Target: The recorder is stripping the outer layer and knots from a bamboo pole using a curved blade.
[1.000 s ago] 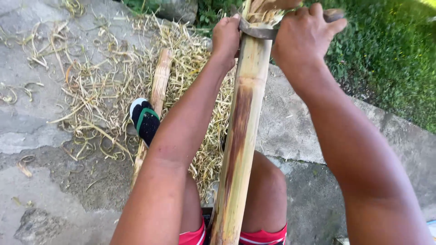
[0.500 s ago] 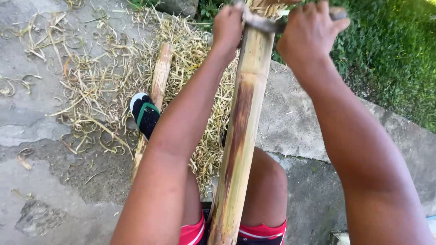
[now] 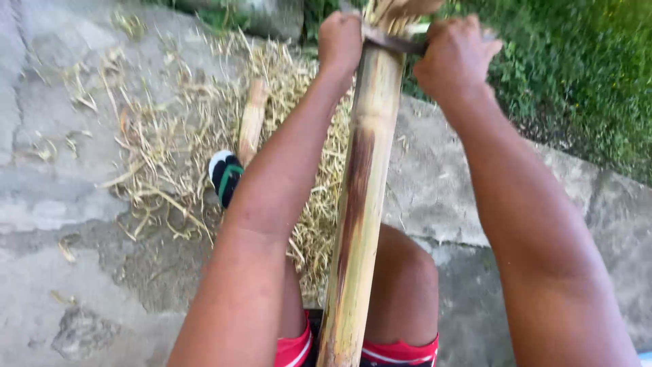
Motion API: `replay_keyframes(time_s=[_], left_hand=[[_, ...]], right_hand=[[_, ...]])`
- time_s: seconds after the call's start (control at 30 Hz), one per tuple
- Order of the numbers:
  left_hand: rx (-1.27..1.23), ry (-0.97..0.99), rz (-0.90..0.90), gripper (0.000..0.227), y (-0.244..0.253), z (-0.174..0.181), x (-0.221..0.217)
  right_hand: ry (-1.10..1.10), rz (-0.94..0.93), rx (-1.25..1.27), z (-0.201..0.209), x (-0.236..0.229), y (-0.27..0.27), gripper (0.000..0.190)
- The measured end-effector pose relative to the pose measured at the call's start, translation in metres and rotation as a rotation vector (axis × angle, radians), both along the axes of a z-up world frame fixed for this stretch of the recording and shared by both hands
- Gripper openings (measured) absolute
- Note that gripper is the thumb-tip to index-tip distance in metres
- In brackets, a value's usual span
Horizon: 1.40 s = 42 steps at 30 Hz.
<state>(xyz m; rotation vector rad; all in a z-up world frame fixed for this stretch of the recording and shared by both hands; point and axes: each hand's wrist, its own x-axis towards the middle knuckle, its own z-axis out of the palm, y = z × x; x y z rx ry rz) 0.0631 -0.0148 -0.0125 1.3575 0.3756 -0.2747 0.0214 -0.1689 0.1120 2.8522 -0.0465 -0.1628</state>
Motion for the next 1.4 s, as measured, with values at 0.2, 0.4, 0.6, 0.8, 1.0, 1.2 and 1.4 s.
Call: replay_keyframes(time_s=[0.2,0.4,0.6,0.8,1.0,1.2,1.4], left_hand=[[0.053,0.024,-0.152,0.023,0.042,0.053,-0.088],[0.052,0.031,-0.106,0.028,0.043,0.032,-0.108],[0.108,0.157,-0.088,0.03,0.014,0.007,0.017],[1.0,-0.581,0.207,0.044,0.046,0.059,-0.032],[0.933,-0.756,-0.068,0.035,0.039,0.044,-0.054],[0.993,-0.714,-0.163,0.016,0.049,0.07,-0.066],[0.949,-0.552,-0.287,0.013,0.051,0.091,-0.078]], right_hand=[[0.107,0.068,0.139,0.011,-0.07,0.003,0.002],[-0.031,0.189,0.197,0.002,-0.077,-0.002,0.001],[-0.029,0.021,0.357,-0.005,-0.008,-0.003,0.019],[0.107,0.099,0.785,0.011,-0.045,-0.019,0.032],[0.333,-0.305,0.916,0.039,-0.068,0.008,0.04],[0.175,-0.319,0.7,0.023,-0.073,0.015,0.053],[0.244,-0.374,0.796,0.036,-0.096,0.009,0.057]])
